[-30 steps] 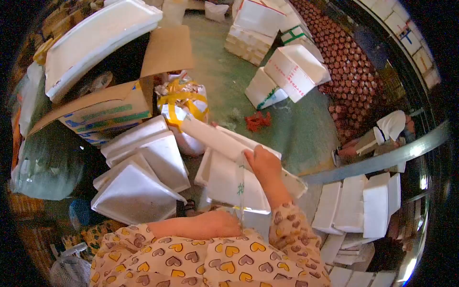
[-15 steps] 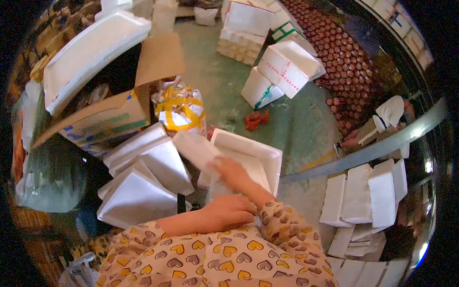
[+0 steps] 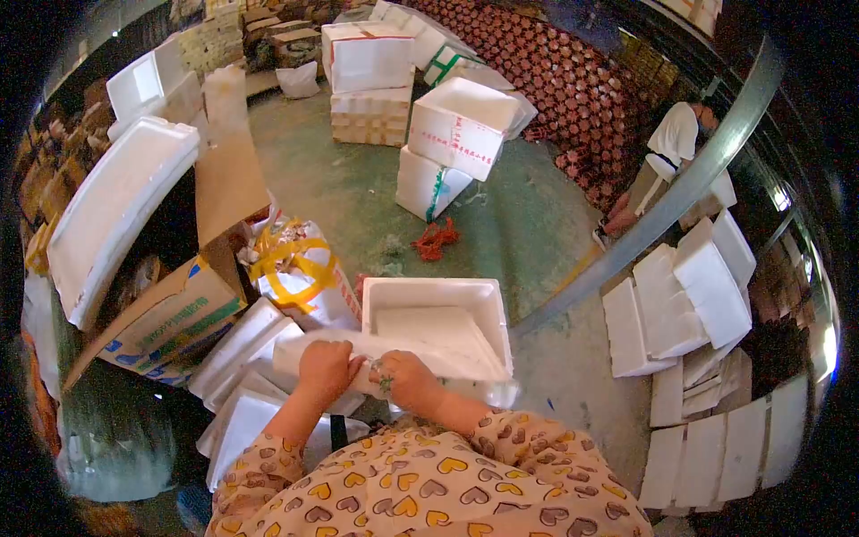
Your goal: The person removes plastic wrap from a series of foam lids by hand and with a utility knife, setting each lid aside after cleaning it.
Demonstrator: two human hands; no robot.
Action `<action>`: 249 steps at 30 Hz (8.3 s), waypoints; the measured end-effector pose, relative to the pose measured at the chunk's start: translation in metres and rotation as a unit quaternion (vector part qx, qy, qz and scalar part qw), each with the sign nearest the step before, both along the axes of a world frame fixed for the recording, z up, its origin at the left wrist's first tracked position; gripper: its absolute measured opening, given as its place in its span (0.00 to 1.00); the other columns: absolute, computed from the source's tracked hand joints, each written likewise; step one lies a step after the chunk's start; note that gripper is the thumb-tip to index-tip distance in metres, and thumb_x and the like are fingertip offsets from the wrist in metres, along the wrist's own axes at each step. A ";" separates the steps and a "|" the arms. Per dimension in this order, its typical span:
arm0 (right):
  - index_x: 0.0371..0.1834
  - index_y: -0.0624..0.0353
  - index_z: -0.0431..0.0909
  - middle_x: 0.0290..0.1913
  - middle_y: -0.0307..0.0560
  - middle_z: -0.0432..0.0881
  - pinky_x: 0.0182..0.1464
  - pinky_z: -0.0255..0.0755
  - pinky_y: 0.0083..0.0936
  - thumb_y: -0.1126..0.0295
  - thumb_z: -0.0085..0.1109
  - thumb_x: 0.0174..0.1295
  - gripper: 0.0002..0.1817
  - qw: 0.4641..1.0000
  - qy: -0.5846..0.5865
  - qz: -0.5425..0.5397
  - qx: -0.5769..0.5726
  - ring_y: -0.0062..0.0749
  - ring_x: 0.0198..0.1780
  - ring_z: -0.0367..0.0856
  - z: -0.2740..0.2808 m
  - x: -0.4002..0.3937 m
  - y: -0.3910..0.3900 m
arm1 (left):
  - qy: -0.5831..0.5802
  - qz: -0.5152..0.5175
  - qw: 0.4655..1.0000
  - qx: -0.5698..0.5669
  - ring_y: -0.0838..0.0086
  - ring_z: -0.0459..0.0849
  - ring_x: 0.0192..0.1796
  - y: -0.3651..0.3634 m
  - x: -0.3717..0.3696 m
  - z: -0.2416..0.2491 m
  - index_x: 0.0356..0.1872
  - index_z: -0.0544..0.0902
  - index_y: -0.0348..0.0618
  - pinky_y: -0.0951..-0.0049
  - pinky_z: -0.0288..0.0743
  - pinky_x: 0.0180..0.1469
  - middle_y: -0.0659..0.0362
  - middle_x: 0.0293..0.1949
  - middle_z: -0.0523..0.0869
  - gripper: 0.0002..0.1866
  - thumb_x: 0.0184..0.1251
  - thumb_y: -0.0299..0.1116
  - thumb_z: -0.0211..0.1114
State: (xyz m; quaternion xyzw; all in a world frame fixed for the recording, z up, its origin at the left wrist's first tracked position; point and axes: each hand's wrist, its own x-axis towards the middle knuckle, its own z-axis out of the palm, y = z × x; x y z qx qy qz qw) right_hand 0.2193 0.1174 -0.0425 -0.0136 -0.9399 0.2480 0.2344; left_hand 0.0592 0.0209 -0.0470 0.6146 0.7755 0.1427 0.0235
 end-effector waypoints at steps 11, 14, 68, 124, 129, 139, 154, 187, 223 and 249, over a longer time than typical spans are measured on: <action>0.32 0.56 0.73 0.39 0.47 0.74 0.65 0.54 0.44 0.79 0.47 0.49 0.08 0.995 0.011 -0.028 -0.099 0.42 0.50 0.71 0.041 -0.004 0.011 | -0.112 0.041 0.988 -0.097 0.55 0.82 0.29 -0.031 -0.015 0.030 0.46 0.74 0.50 0.58 0.74 0.30 0.51 0.24 0.83 0.26 0.55 0.59 0.56; 0.31 0.57 0.72 0.35 0.49 0.72 0.63 0.57 0.45 0.78 0.52 0.47 0.07 0.985 -0.001 0.078 -0.152 0.47 0.44 0.70 0.064 -0.014 0.008 | -0.156 0.135 0.974 -0.092 0.55 0.82 0.30 -0.055 -0.029 0.047 0.44 0.75 0.51 0.58 0.74 0.33 0.50 0.25 0.83 0.27 0.50 0.60 0.61; 0.38 0.61 0.74 0.33 0.46 0.77 0.36 0.71 0.28 0.66 0.57 0.55 0.11 0.925 -0.238 0.146 -0.258 0.33 0.30 0.75 0.037 -0.119 0.117 | -0.086 0.519 0.847 -0.077 0.55 0.81 0.27 -0.036 0.062 0.017 0.30 0.77 0.45 0.58 0.71 0.37 0.53 0.22 0.82 0.21 0.64 0.53 0.49; 0.29 0.60 0.76 0.26 0.56 0.78 0.35 0.70 0.38 0.53 0.51 0.57 0.18 0.912 -0.210 0.351 -0.023 0.52 0.31 0.77 0.057 -0.132 0.113 | -0.070 0.473 0.879 0.001 0.55 0.76 0.49 -0.088 0.049 0.079 0.55 0.66 0.43 0.59 0.71 0.49 0.48 0.45 0.77 0.35 0.48 0.50 0.66; 0.22 0.62 0.78 0.19 0.50 0.78 0.31 0.71 0.30 0.58 0.57 0.54 0.16 0.927 -0.226 0.253 -0.160 0.39 0.23 0.78 0.025 -0.141 0.157 | -0.040 0.458 0.888 -0.019 0.56 0.75 0.50 -0.119 0.064 0.083 0.54 0.67 0.42 0.61 0.71 0.50 0.49 0.44 0.77 0.35 0.46 0.50 0.67; 0.53 0.61 0.66 0.46 0.50 0.76 0.52 0.68 0.31 0.66 0.57 0.56 0.22 0.757 -0.338 0.387 -0.402 0.37 0.49 0.75 0.035 -0.136 0.095 | -0.001 0.536 0.844 0.006 0.59 0.76 0.46 -0.093 0.072 0.051 0.52 0.68 0.42 0.60 0.71 0.46 0.52 0.41 0.77 0.34 0.46 0.50 0.66; 0.29 0.62 0.77 0.28 0.57 0.79 0.39 0.68 0.43 0.52 0.45 0.61 0.22 0.854 -0.320 0.409 -0.029 0.53 0.34 0.77 0.033 -0.108 0.017 | -0.021 0.471 0.877 0.091 0.56 0.77 0.46 -0.043 0.079 0.038 0.61 0.62 0.42 0.59 0.72 0.46 0.50 0.45 0.76 0.41 0.42 0.42 0.69; 0.53 0.66 0.70 0.45 0.53 0.77 0.45 0.74 0.31 0.64 0.58 0.56 0.23 0.910 -0.285 0.260 -0.154 0.36 0.43 0.78 -0.023 -0.159 0.167 | -0.273 0.487 0.671 0.487 0.73 0.73 0.51 -0.154 0.091 0.117 0.51 0.66 0.36 0.69 0.68 0.54 0.55 0.46 0.74 0.33 0.40 0.22 0.72; 0.17 0.56 0.71 0.22 0.48 0.75 0.29 0.73 0.41 0.59 0.54 0.55 0.15 0.843 0.006 0.531 0.081 0.46 0.25 0.76 0.050 -0.100 0.071 | -0.299 0.531 0.751 0.252 0.67 0.74 0.55 -0.191 0.143 0.097 0.51 0.70 0.37 0.68 0.65 0.58 0.53 0.49 0.77 0.32 0.40 0.28 0.73; 0.21 0.57 0.74 0.27 0.50 0.76 0.32 0.72 0.41 0.64 0.53 0.53 0.09 0.822 -0.045 0.567 0.038 0.45 0.32 0.76 0.076 -0.100 0.085 | -0.086 0.432 0.894 -0.081 0.54 0.77 0.47 -0.110 0.045 0.170 0.46 0.71 0.43 0.60 0.70 0.47 0.50 0.44 0.78 0.33 0.42 0.55 0.69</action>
